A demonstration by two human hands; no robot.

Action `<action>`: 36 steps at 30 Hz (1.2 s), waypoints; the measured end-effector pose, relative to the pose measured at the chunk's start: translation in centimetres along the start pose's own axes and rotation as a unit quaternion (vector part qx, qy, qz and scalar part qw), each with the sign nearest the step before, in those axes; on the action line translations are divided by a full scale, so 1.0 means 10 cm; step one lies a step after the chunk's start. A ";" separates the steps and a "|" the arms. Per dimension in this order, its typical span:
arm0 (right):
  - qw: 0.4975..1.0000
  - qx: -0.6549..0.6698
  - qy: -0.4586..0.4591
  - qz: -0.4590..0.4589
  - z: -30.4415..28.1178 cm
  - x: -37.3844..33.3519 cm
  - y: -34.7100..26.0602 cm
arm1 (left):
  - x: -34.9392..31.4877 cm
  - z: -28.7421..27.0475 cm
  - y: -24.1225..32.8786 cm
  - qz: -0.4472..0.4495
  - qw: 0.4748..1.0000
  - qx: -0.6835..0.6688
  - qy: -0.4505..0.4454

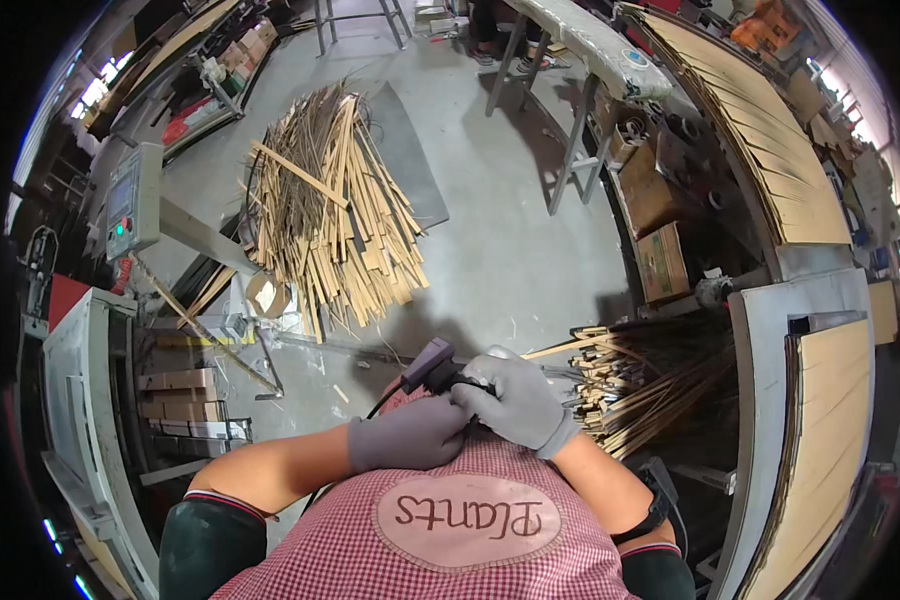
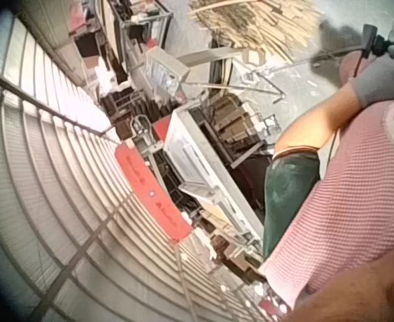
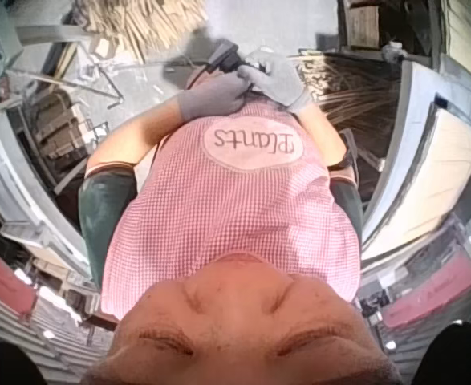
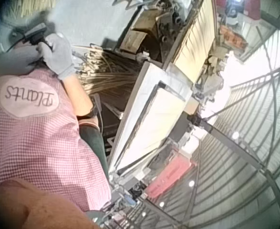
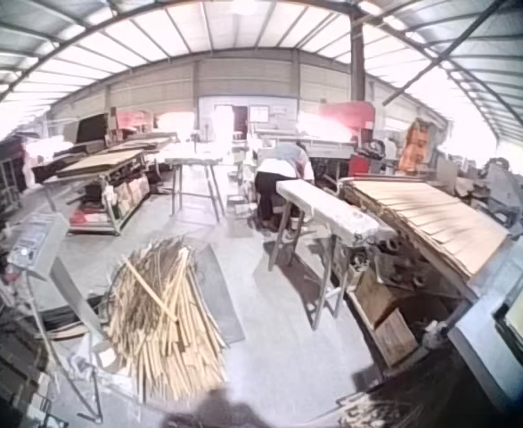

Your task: The recorder is organizing, moving, and securing bundles of bamboo or wood slats in a manufacturing facility.

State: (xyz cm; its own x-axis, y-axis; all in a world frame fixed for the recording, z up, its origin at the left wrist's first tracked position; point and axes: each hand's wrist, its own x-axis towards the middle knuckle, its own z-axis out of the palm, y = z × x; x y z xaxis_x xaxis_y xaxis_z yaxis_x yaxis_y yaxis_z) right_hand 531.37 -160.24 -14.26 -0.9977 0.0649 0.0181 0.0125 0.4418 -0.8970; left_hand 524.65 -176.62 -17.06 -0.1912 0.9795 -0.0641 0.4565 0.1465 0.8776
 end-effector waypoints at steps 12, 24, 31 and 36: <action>0.924 0.344 -0.080 0.146 0.07 -0.13 0.00 | 0.14 -0.11 -0.21 0.044 0.981 0.080 0.171; 0.956 0.254 -0.133 0.059 0.25 0.10 -0.01 | 0.02 -0.48 -0.18 0.138 0.961 -0.040 0.236; 0.930 0.327 -0.141 0.092 0.47 0.33 0.05 | 0.19 -0.68 -0.08 0.104 0.894 -0.332 0.283; 0.936 0.269 -0.224 0.030 0.51 0.23 -0.01 | 0.10 -0.73 -0.62 -0.167 0.722 -0.594 0.312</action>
State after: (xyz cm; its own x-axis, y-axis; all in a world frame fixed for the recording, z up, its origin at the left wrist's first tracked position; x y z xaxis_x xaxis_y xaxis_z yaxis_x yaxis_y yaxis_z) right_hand 528.70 -164.66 -16.36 -0.9253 -0.3603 -0.1184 0.1544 -0.0729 -0.9853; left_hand 515.27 -177.56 -19.07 -0.6422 0.6095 -0.4650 -0.7027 -0.2257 0.6747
